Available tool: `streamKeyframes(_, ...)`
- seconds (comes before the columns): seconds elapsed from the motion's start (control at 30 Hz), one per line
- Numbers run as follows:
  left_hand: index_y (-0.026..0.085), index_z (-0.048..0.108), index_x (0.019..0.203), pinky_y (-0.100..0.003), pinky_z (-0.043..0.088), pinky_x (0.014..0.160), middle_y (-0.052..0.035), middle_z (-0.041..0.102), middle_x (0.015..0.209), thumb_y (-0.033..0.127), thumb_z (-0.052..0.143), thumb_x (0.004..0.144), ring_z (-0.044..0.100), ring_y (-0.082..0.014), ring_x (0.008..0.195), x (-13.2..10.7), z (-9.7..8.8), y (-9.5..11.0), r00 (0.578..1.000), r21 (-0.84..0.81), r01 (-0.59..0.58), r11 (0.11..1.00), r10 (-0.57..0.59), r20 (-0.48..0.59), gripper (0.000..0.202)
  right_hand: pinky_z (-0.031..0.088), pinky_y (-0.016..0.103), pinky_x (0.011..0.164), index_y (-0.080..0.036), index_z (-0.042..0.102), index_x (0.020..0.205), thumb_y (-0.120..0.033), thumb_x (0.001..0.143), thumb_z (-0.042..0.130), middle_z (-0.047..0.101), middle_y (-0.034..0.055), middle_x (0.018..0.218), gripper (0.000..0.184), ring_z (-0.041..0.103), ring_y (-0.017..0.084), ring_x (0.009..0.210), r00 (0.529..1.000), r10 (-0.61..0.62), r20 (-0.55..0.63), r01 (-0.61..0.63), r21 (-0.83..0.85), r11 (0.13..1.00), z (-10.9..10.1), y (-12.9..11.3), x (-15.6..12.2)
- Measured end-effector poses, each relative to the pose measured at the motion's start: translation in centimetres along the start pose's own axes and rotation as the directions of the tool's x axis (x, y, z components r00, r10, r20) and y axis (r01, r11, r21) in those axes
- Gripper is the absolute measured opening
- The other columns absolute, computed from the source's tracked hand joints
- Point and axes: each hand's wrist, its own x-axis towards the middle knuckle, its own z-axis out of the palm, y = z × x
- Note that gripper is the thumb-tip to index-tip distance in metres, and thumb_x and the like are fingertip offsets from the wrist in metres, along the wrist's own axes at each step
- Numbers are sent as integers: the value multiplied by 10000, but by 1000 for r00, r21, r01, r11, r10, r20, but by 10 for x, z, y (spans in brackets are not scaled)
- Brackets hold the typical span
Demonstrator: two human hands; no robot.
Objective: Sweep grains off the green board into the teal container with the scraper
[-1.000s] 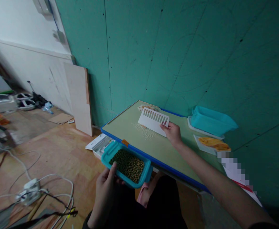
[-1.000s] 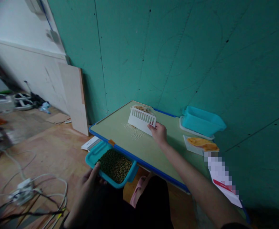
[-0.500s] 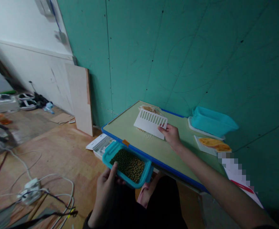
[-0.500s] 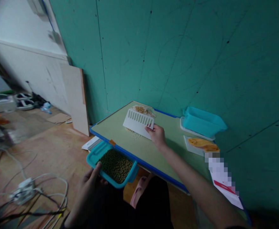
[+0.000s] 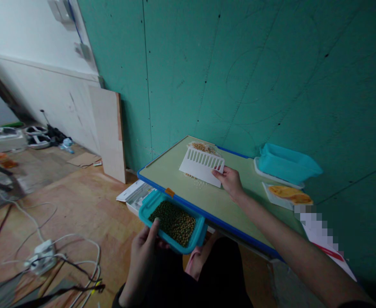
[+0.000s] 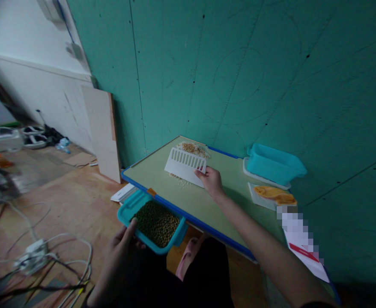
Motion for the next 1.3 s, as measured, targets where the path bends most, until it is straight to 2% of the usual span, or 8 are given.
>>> streamKeyframes(0.3,160,614,683,-199,410,408,40,554,465,531,777,686,541,-108,412,0,0,0,1000,22,-1,1000,0,29,405,537,339,644,-141,729,831,-583,557,792,754,94,800,523,700,252,713,996,-2,86,3,-6,1000,4,-1,-7)
streamKeyframes(0.5,156,612,696,-186,403,400,41,566,463,542,797,652,547,-104,409,-2,3,6,1000,38,1,999,-2,22,431,530,338,644,-122,730,803,-560,534,817,748,96,763,521,689,243,679,995,12,100,-12,6,1000,9,-2,-12)
streamKeyframes(0.77,158,622,715,-205,429,426,48,558,479,505,781,699,538,-104,423,2,-2,-2,999,14,-36,999,36,41,382,543,337,653,-132,742,849,-591,541,809,759,108,831,557,706,254,725,989,19,145,-22,19,1000,9,-6,-22)
streamKeyframes(0.93,158,627,695,-206,440,428,43,564,464,518,791,679,548,-108,415,1,1,1,999,20,-27,999,26,33,396,552,346,668,-142,742,832,-584,541,812,761,110,831,534,712,257,732,988,33,148,-39,37,999,6,-4,-28)
streamKeyframes(1.1,158,627,681,-214,462,442,39,579,479,519,813,644,572,-117,427,1,-1,0,1000,26,-14,1000,13,14,408,567,363,680,-148,743,825,-592,519,822,762,100,821,545,716,262,736,990,50,129,-57,46,997,-4,-6,-36)
streamKeyframes(1.3,185,618,678,-210,414,398,59,574,472,496,810,658,545,-112,386,-4,-1,-6,1000,-41,-1,999,-1,-31,366,577,384,708,-155,743,818,-583,573,809,765,107,828,497,724,279,759,997,38,72,-36,-36,999,-34,-6,-57)
